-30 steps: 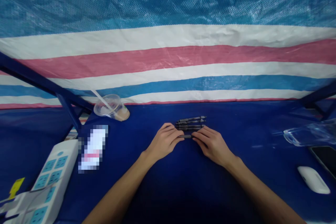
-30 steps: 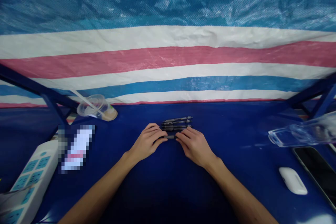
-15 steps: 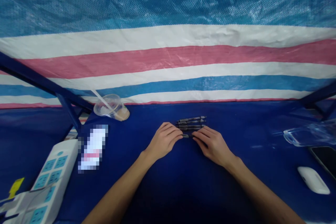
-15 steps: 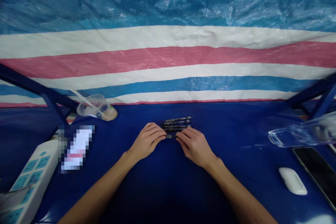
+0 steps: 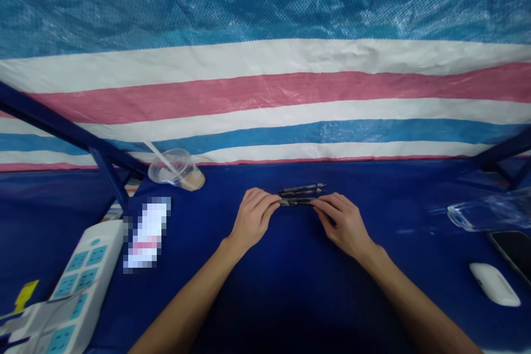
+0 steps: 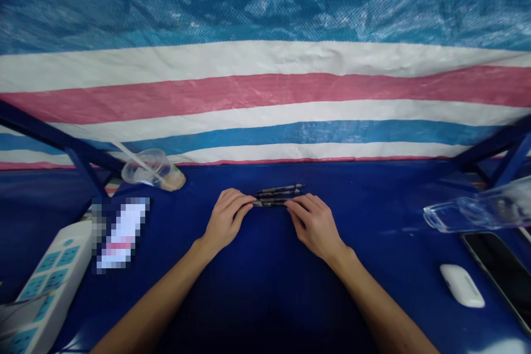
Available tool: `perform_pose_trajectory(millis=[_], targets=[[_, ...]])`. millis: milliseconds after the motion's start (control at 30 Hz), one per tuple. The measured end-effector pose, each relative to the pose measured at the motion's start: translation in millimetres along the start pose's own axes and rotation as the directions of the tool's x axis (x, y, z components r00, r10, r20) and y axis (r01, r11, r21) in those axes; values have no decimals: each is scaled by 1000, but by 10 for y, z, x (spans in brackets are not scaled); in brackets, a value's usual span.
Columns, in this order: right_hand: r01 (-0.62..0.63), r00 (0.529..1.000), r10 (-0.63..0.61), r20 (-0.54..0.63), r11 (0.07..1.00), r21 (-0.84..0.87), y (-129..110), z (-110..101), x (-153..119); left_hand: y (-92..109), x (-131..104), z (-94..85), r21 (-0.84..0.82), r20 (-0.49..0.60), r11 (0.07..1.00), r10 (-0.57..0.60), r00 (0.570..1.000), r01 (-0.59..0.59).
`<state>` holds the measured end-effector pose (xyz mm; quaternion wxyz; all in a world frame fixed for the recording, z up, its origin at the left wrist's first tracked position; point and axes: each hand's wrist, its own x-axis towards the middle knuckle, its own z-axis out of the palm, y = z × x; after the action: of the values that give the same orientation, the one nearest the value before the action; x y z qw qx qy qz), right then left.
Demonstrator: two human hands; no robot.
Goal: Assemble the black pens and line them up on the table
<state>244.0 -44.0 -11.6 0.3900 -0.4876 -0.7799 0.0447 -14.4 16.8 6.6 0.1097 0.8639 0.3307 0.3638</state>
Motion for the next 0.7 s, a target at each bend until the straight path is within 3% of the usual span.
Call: perform_pose_trajectory(millis=[133,333,700], targets=[[18,999,-19,33,1000,26,-10,25,-6,13,2,11,-24,43,999,24,999,-23],[30,998,-40,48,980,196,-45,90,-31,35,-18,50,-84,137,992,106,985,-95],[104,989,-117,96,987,123,-84,84,-14,78,-23,70,-102,184,985,155,971,-138]])
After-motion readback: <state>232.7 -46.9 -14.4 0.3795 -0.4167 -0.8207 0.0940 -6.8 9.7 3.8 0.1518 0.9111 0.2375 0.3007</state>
